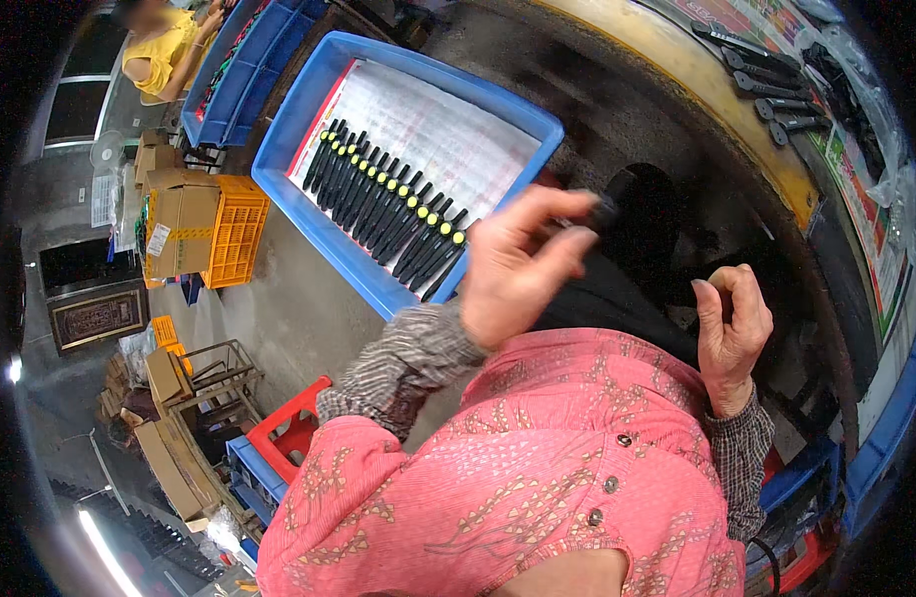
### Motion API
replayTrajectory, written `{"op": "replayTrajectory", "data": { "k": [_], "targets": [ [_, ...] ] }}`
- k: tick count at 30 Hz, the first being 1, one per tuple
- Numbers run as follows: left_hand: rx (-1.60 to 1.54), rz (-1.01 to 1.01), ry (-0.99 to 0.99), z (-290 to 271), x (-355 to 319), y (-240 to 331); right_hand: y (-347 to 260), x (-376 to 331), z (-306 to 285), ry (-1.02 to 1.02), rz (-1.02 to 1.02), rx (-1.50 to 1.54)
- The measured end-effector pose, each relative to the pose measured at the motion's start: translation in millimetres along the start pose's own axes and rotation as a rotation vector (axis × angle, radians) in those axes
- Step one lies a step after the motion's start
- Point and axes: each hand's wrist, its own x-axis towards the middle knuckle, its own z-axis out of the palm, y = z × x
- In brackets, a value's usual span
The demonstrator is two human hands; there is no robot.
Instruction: The person assembles small plastic components by fitting pieces together by hand, then places the assembled parts into a blue storage bin.
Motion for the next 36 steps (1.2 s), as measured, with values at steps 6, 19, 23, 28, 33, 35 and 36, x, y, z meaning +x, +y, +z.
{"op": "replayTrajectory", "data": {
  "k": [6, 19, 23, 28, 33, 35, 36],
  "targets": [
    [0.428, 0.064, 0.317, -120.7, 43.3, -13.5, 8.1, -3.3, -2.3, -0.044, 0.056, -0.02],
    [1.407, -0.262, 0.533, -341.7, 94.2, -80.8, 9.0, -0.6, 0.4, -0.122, 0.065, -0.02],
    [1.395, -0.334, 0.574, -357.3, 105.4, -93.2, 7.4, 0.6, -1.2, -0.142, 0.073, -0.021],
    [1.396, -0.193, 0.515, -383.1, 112.9, -117.3, 3.9, 4.3, -4.1, -0.152, 0.088, -0.026],
    [1.364, -0.198, 0.466, -391.1, 106.5, -118.9, 8.3, 0.5, -5.4, -0.155, 0.068, -0.022],
    [1.375, -0.201, 0.458, -392.1, 106.8, -119.6, 10.2, -1.5, -5.2, -0.144, 0.052, -0.028],
    [1.371, -0.209, 0.462, -391.2, 105.3, -120.1, 10.9, -2.5, -6.5, -0.138, 0.048, -0.036]
  ]
}}
